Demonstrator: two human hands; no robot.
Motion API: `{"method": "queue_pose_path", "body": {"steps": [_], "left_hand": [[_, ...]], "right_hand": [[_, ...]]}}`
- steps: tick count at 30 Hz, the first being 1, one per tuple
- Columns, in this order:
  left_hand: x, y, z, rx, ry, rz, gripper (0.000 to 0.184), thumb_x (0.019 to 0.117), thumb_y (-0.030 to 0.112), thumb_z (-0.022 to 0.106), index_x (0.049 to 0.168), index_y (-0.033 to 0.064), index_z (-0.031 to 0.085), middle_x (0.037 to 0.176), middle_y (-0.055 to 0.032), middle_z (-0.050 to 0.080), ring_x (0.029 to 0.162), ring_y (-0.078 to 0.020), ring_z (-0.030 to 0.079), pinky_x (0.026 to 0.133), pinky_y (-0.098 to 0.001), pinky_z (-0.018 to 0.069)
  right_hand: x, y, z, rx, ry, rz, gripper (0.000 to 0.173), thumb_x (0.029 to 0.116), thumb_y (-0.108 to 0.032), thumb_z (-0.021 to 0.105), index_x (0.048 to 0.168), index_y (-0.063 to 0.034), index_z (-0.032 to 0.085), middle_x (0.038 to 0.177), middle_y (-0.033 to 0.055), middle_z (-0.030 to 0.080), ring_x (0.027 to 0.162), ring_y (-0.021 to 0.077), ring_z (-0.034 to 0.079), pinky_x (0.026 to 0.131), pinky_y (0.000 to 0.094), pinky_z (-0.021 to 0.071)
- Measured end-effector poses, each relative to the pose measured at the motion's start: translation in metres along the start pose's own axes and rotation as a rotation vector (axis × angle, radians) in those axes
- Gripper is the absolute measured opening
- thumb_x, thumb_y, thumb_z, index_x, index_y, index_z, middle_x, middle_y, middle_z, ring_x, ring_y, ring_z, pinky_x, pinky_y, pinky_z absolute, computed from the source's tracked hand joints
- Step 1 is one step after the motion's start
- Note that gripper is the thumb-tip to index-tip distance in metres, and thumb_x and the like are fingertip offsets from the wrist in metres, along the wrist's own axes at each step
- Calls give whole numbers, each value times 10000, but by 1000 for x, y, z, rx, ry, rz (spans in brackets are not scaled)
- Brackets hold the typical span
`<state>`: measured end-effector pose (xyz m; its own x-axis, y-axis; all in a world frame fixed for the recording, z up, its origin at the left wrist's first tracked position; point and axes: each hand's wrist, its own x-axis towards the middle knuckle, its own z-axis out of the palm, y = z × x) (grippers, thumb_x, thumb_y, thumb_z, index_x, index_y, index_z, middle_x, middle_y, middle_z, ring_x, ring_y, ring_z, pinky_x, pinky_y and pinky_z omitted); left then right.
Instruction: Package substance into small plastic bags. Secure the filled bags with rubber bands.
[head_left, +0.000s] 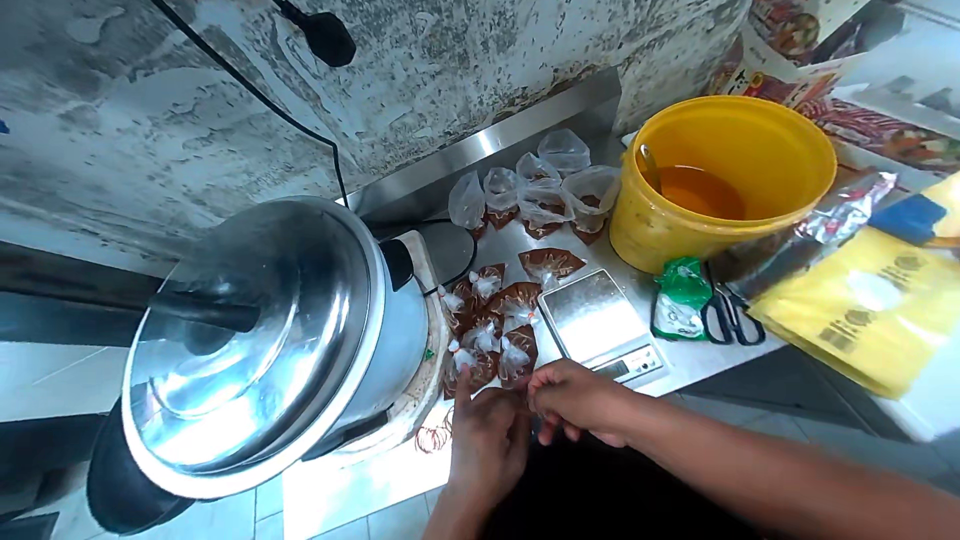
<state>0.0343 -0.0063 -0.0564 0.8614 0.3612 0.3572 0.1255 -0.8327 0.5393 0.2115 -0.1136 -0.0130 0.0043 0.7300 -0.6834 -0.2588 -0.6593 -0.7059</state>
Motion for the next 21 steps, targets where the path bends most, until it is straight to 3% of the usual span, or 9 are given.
{"method": "queue_pose_path", "body": {"steps": [2,3,5,7,10,13,15,19,21], "left_hand": [[1,-2,3,51,51,-42,176,946,207,604,861,156,750,878,43,754,899,-105,730,1171,-670,317],[1,-3,3,48,72,-76,173,941,209,606,860,153,748,884,36,755,907,-107,730,1170,-656,327],[0,-9,2,-42,99,-182,147,932,211,633,880,144,753,899,38,748,918,-90,718,1187,-597,350],[-1,-15,-1,-163,131,-303,129,940,229,666,913,140,756,901,51,744,899,-70,711,1192,-543,384],[1,-15,-3,-244,181,-362,97,937,218,683,916,147,745,903,61,745,907,-65,714,1211,-525,371],[8,-13,1,-300,173,-256,78,948,206,686,917,155,737,954,55,753,965,-72,713,1210,-560,353],[13,-12,5,-327,152,-222,82,947,202,676,927,156,741,965,55,751,995,-62,704,1208,-547,352],[28,-16,8,-448,139,-284,74,952,180,696,962,127,746,1000,31,746,1043,-92,699,1195,-519,394],[35,-20,8,-563,136,-295,119,966,187,683,1054,115,718,1168,-11,720,1203,-156,645,1183,-508,410]], "right_hand": [[-5,-3,10,106,60,-6,164,1013,-141,570,1130,-52,644,945,68,700,737,156,701,589,293,570],[-8,-3,14,156,78,-33,178,1026,-140,568,1157,-50,649,1062,81,692,820,176,715,651,330,605],[-14,-3,18,224,98,-120,206,1019,-115,551,1180,-71,670,1446,79,566,1075,197,706,809,386,638],[-14,2,14,212,215,-271,198,1001,-137,573,1153,-101,695,1556,56,482,1212,183,651,906,377,618],[0,13,-1,114,442,-482,160,974,-127,596,1096,-74,686,1355,58,651,1100,163,695,909,347,605],[2,7,-2,-23,247,-408,326,980,-233,662,1258,-67,630,992,60,705,742,170,692,660,349,611],[6,5,3,-173,168,-377,355,997,-258,634,1308,-88,617,888,58,689,665,164,660,609,351,585],[20,-6,-1,-277,303,-472,212,971,-195,630,1144,-92,696,773,23,675,612,120,637,586,318,569],[27,-16,-4,-323,397,-574,174,925,-164,651,1066,-87,719,725,-3,660,580,86,607,552,291,540]]}}
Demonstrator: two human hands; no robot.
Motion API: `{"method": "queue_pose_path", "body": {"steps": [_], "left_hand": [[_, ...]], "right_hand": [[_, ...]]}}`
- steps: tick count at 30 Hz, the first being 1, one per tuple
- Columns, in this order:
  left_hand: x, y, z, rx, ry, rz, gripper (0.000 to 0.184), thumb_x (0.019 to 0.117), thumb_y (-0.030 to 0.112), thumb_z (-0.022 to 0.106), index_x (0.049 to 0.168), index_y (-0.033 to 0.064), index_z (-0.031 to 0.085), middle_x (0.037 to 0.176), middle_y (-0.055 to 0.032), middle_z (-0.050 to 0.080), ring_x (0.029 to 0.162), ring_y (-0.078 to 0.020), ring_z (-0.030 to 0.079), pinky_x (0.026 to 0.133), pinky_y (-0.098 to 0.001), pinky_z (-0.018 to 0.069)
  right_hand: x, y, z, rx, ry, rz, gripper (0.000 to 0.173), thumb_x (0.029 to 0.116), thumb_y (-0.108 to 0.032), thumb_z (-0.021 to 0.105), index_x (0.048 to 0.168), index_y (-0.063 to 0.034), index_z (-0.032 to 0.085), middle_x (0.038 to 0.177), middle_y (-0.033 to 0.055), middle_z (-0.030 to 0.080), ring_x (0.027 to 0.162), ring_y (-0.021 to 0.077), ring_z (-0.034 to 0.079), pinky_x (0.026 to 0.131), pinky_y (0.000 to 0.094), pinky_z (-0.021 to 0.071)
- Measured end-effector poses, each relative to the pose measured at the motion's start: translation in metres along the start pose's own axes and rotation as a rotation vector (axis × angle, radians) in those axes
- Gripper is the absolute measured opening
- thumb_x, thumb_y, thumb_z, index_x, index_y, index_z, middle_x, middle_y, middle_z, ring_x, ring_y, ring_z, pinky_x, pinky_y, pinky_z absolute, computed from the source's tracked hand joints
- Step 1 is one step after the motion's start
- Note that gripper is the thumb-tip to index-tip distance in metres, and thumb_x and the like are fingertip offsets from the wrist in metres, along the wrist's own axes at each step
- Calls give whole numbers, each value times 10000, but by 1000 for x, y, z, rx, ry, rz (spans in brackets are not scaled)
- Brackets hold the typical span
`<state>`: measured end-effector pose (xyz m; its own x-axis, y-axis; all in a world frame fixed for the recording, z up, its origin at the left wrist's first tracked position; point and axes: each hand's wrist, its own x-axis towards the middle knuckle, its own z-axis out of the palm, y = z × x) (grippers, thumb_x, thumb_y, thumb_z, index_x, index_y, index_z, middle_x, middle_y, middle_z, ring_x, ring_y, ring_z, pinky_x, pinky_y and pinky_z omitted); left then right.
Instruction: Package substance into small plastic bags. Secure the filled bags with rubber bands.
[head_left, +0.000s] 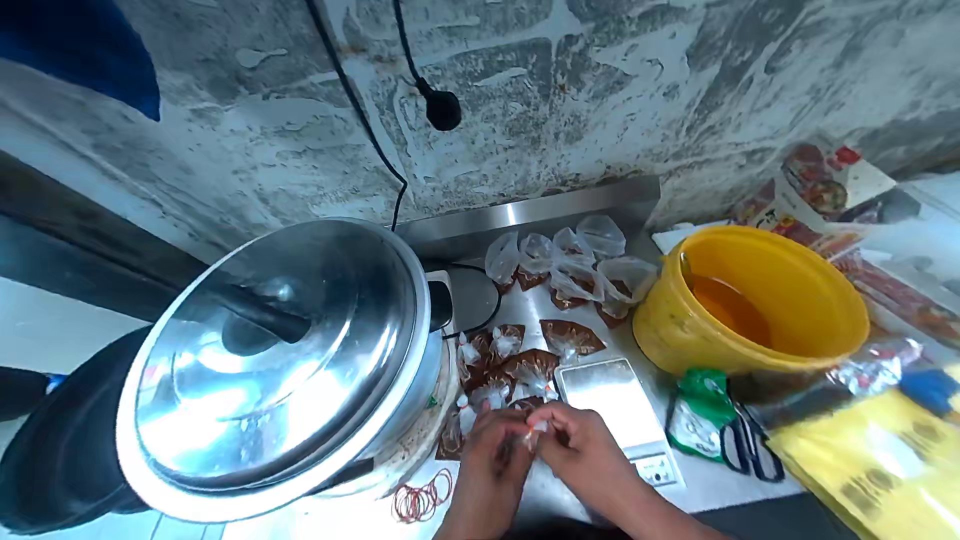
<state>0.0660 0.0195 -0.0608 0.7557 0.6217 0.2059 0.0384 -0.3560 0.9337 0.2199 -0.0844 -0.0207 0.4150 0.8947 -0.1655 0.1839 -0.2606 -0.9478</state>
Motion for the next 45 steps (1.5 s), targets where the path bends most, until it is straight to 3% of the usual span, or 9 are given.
{"method": "queue_pose_path", "body": {"steps": [5,11,17,22,26,29,32,39,45], "left_hand": [[13,-1,-16,-68,27,-40,435,954,290,710,1319,66,629,1518,-103,513,1417,-240,476,1145,-461,463],[-23,-25,-36,-41,137,-247,305,962,151,680,1221,-10,676,1237,-116,695,1147,-175,669,992,-396,566],[-61,-42,-39,51,143,-290,232,985,135,650,1130,-36,708,1092,-153,740,1036,-202,718,978,-425,573],[-64,-40,-41,54,142,-345,207,990,123,634,1110,-23,718,1054,-136,744,1000,-183,720,949,-408,580],[-50,-33,-44,68,148,-298,194,988,120,635,1099,-10,726,1055,-115,750,1001,-157,721,952,-393,583],[-45,-29,-48,77,189,-266,181,985,116,640,1090,-1,730,1052,-97,751,995,-141,720,946,-378,589],[-51,-28,-53,86,224,-287,181,987,117,634,1086,4,734,1050,-87,753,995,-131,722,941,-366,593],[-78,-35,-50,50,200,-316,183,991,106,626,1070,-28,723,998,-115,752,939,-147,728,911,-372,596],[-58,-23,-48,-23,202,-340,192,982,133,647,1113,14,723,1061,-67,752,992,-142,724,940,-388,600]], "right_hand": [[56,-10,-29,-177,312,-205,182,905,-143,627,1023,-63,740,718,-6,676,570,79,622,530,299,565],[134,35,-34,-156,470,-73,232,951,-110,632,1142,13,682,848,94,726,713,187,721,689,405,638],[171,36,-29,-506,49,317,322,988,-258,615,1227,-55,688,1097,149,721,992,287,707,921,521,565],[236,-6,-28,-245,270,198,425,985,-355,678,1185,20,668,1019,195,704,902,325,688,830,548,564],[294,-5,-10,-12,320,489,775,927,-566,680,1351,68,543,1222,287,611,1023,399,635,882,592,534],[314,9,2,56,391,549,650,961,-495,662,1305,48,565,1144,238,601,926,334,607,799,532,527],[314,11,7,30,474,507,531,988,-390,657,1237,78,629,1272,303,602,1176,445,587,967,643,481],[261,-8,-12,544,452,417,400,1057,-242,507,1392,-22,506,1305,228,577,1080,356,636,827,515,576],[161,-44,-33,676,291,429,284,1086,-161,421,1272,21,534,1088,221,667,859,323,702,716,483,613]]}}
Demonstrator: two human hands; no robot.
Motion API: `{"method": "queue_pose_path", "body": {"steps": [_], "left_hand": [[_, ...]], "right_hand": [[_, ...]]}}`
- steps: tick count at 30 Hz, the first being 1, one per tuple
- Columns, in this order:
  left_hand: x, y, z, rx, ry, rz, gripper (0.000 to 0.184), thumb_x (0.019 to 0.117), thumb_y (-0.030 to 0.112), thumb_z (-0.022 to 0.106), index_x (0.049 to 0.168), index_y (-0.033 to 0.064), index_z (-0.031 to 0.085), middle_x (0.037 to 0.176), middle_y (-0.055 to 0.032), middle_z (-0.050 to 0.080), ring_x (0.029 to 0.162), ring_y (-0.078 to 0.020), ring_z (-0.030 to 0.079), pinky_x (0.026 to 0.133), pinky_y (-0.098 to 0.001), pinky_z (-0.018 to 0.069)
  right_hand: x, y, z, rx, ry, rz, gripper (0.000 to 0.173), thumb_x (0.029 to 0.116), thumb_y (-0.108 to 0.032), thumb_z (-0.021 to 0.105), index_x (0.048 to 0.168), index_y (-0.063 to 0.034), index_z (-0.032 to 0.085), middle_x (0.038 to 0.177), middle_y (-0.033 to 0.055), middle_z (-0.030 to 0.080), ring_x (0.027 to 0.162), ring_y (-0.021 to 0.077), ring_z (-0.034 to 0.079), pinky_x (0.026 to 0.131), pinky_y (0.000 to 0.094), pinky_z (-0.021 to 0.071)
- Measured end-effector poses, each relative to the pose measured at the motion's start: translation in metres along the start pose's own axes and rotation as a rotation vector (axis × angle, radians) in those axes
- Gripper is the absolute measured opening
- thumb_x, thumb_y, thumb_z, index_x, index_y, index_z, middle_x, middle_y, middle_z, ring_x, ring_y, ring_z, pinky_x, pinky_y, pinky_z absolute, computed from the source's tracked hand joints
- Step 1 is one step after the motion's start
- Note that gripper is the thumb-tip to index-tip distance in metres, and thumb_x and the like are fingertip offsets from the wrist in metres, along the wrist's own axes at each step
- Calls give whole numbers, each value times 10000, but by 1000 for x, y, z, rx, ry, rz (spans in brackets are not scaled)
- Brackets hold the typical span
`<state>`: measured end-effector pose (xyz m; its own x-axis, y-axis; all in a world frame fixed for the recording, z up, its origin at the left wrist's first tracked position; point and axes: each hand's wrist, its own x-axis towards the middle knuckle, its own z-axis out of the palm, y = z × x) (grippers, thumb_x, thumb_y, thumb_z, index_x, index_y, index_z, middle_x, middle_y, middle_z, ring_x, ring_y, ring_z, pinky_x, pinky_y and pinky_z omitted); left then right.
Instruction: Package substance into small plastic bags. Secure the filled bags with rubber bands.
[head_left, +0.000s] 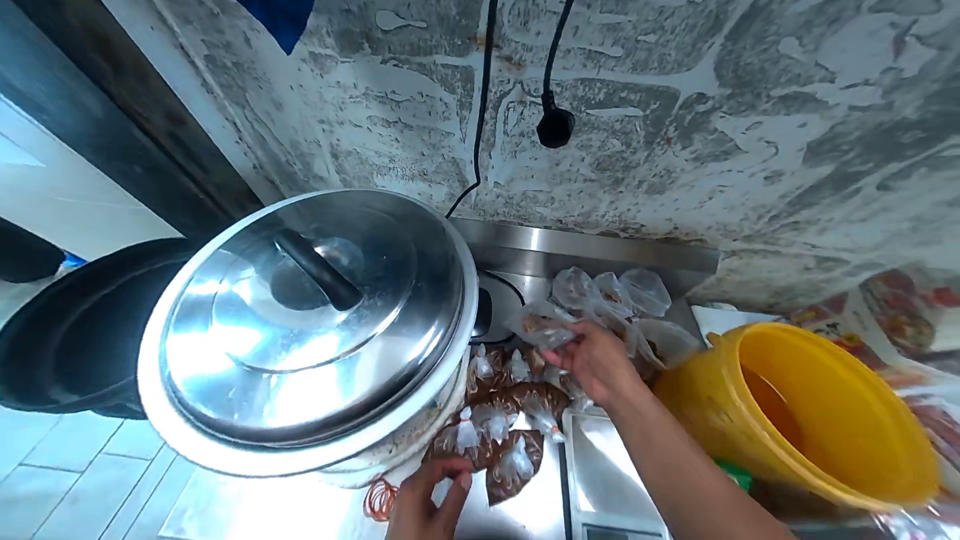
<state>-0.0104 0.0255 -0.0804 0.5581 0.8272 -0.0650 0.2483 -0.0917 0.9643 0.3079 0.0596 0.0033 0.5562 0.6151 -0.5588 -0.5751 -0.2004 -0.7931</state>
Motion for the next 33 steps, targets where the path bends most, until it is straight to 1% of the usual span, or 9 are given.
{"method": "queue_pose_path", "body": {"steps": [5,8,11,14,17,21,24,28,33], "left_hand": [[27,31,17,-337,73,-149,350,1038,203,508,1287,-5,638,1159,-118,711,918,-220,724,790,-385,630],[32,45,21,-427,55,-275,385,1075,220,449,1347,9,621,1257,-84,692,930,-187,703,724,-333,605],[19,42,18,-380,-117,-359,329,1063,207,485,1261,29,678,1055,-68,733,852,-148,694,703,-315,583],[-3,24,9,-279,-361,-391,239,1003,164,547,1121,50,720,871,-39,705,714,-132,656,648,-319,571],[-24,11,3,-235,-344,-402,183,976,142,571,1030,51,720,835,-45,691,690,-144,650,623,-322,568],[-42,12,1,-345,-129,-452,167,988,123,564,1007,5,681,805,-81,680,647,-168,646,593,-330,578],[-50,21,-1,-397,-74,-407,174,1006,127,564,998,-19,659,801,-108,694,635,-188,674,588,-340,606],[-61,36,-3,-358,-67,-347,149,1000,105,571,991,-17,656,811,-113,704,629,-201,686,578,-344,617],[-72,59,-15,-152,-15,-165,115,959,57,603,947,12,708,821,-79,749,629,-156,694,569,-286,597]], "right_hand": [[-92,9,-35,2,-280,104,245,1060,-74,346,1187,30,527,1160,230,687,981,353,711,799,510,610],[-118,34,-54,-36,-468,191,206,985,-84,407,1103,-1,553,1179,200,698,1005,340,715,799,498,618],[-125,69,-67,-75,-580,320,201,970,-120,439,1119,-40,547,1170,160,709,1007,313,718,803,481,614],[-129,102,-71,-90,-539,417,212,1029,-142,415,1184,-40,518,1107,161,726,957,293,727,775,445,611],[-132,124,-75,-94,-465,440,249,1057,-183,457,1221,-28,560,1057,140,720,923,261,719,767,425,608],[-134,141,-87,-176,-550,327,171,973,-87,585,1111,-21,659,1017,88,692,897,189,677,791,379,589],[-138,144,-87,-444,-652,152,254,877,-57,703,1129,-30,683,992,65,697,863,152,670,780,348,583],[-147,134,-75,-718,-553,45,249,886,-109,697,1131,-60,684,969,54,695,805,145,681,732,341,598],[-161,106,-66,-768,-533,-37,233,911,-132,684,1140,-86,687,969,25,696,757,109,677,681,293,596]]}}
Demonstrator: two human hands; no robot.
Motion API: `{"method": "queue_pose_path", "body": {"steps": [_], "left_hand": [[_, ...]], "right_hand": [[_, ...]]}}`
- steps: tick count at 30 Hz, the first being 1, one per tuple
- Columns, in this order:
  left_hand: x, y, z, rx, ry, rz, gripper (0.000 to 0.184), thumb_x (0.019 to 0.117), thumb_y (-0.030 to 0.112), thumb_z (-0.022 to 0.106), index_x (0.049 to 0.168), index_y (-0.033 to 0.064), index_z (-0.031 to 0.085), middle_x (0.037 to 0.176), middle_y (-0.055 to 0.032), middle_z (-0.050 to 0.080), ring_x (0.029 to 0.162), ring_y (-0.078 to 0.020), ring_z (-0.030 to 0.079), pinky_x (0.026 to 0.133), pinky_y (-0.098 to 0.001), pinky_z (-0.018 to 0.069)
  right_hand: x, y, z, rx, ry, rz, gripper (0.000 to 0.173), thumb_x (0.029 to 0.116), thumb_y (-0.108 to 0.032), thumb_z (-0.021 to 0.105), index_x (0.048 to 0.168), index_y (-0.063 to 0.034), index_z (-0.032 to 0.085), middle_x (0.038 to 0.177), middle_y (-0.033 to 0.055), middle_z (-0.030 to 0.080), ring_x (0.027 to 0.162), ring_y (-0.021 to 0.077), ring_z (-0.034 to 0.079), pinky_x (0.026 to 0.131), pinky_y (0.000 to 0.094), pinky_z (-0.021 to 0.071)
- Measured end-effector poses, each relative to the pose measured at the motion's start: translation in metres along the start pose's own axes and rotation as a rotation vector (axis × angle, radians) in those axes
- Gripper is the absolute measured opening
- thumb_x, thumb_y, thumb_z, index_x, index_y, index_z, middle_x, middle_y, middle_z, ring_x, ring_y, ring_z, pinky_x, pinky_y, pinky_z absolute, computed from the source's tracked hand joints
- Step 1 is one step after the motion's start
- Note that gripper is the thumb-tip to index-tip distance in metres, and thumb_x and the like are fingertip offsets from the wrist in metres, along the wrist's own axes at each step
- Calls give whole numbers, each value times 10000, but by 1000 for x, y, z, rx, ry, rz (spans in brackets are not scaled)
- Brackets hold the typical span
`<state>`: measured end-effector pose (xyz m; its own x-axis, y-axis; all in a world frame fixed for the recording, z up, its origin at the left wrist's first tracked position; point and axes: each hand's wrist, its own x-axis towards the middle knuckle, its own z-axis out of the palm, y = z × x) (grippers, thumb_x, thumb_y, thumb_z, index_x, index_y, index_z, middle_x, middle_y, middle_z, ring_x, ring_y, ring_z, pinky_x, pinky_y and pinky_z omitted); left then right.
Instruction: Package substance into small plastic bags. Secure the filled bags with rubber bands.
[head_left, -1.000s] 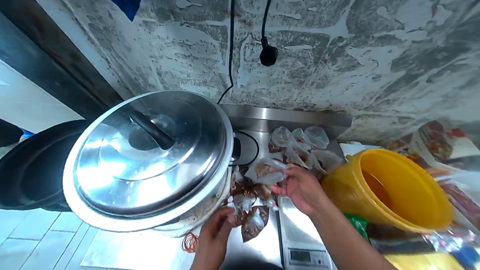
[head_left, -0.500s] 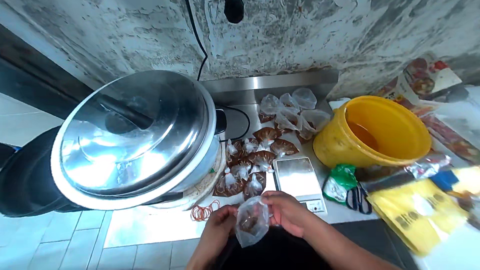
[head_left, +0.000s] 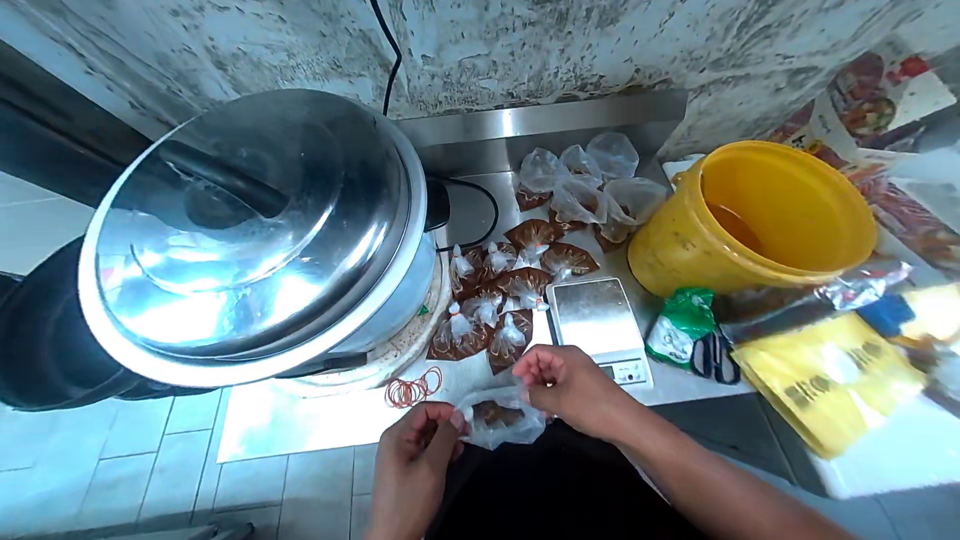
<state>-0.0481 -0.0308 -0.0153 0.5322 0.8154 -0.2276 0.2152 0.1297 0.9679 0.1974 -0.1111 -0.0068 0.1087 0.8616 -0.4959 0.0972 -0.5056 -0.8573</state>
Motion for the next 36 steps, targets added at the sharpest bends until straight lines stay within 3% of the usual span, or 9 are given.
{"method": "queue_pose_path", "body": {"steps": [5,13,17,20,22,25,28,32,36], "left_hand": [[1,5,-9,169,28,171,108,943,75,608,958,59,714,839,-10,753,682,-103,702,608,-255,601],[-8,-2,-3,254,89,219,95,942,79,618,944,81,713,840,28,742,735,-69,704,665,-238,605],[-9,-7,3,147,96,155,95,968,66,586,973,42,678,822,-20,729,705,-131,709,642,-280,620],[-1,-16,11,15,111,28,89,975,40,570,978,-1,650,788,-87,723,653,-201,720,586,-324,633],[-1,-19,13,-38,120,-34,88,979,36,571,990,-19,639,784,-109,716,640,-230,720,573,-352,640],[-1,-16,12,-27,151,-62,80,975,26,568,982,-17,636,766,-93,699,588,-212,705,519,-340,631],[-3,-10,10,49,178,-22,61,950,32,597,961,3,650,749,-60,691,557,-168,682,481,-297,606],[-3,-5,7,103,166,15,38,929,35,631,961,20,648,760,-46,694,576,-160,686,495,-294,610],[-3,1,3,94,120,33,51,914,30,649,965,25,651,757,-47,694,599,-165,692,524,-297,614]], "right_hand": [[-7,-15,2,20,-7,-14,185,912,-115,692,1091,-72,683,928,24,695,708,93,669,642,268,588],[-10,-12,4,31,6,-21,190,891,-103,694,1080,-89,687,924,18,693,751,103,675,686,284,591],[-8,0,9,-44,63,-31,250,882,-144,720,1130,-116,698,1030,8,684,857,93,668,759,282,588],[5,11,13,-318,79,52,325,910,-226,680,1214,-111,682,1150,63,646,939,178,632,840,381,550],[6,20,19,-370,33,127,291,972,-277,613,1189,-99,690,1079,80,684,938,199,665,867,420,556],[3,25,20,-101,49,211,198,1007,-211,579,1125,-74,662,909,47,702,748,131,694,702,316,598],[0,23,22,170,151,221,109,940,-123,671,1024,-60,641,810,44,702,652,131,689,614,284,594],[-5,18,22,226,172,186,122,883,-106,715,970,-68,638,769,34,661,618,122,642,575,268,555],[-7,17,20,172,178,148,130,897,-148,706,991,-77,649,782,32,661,649,128,647,614,293,563]]}}
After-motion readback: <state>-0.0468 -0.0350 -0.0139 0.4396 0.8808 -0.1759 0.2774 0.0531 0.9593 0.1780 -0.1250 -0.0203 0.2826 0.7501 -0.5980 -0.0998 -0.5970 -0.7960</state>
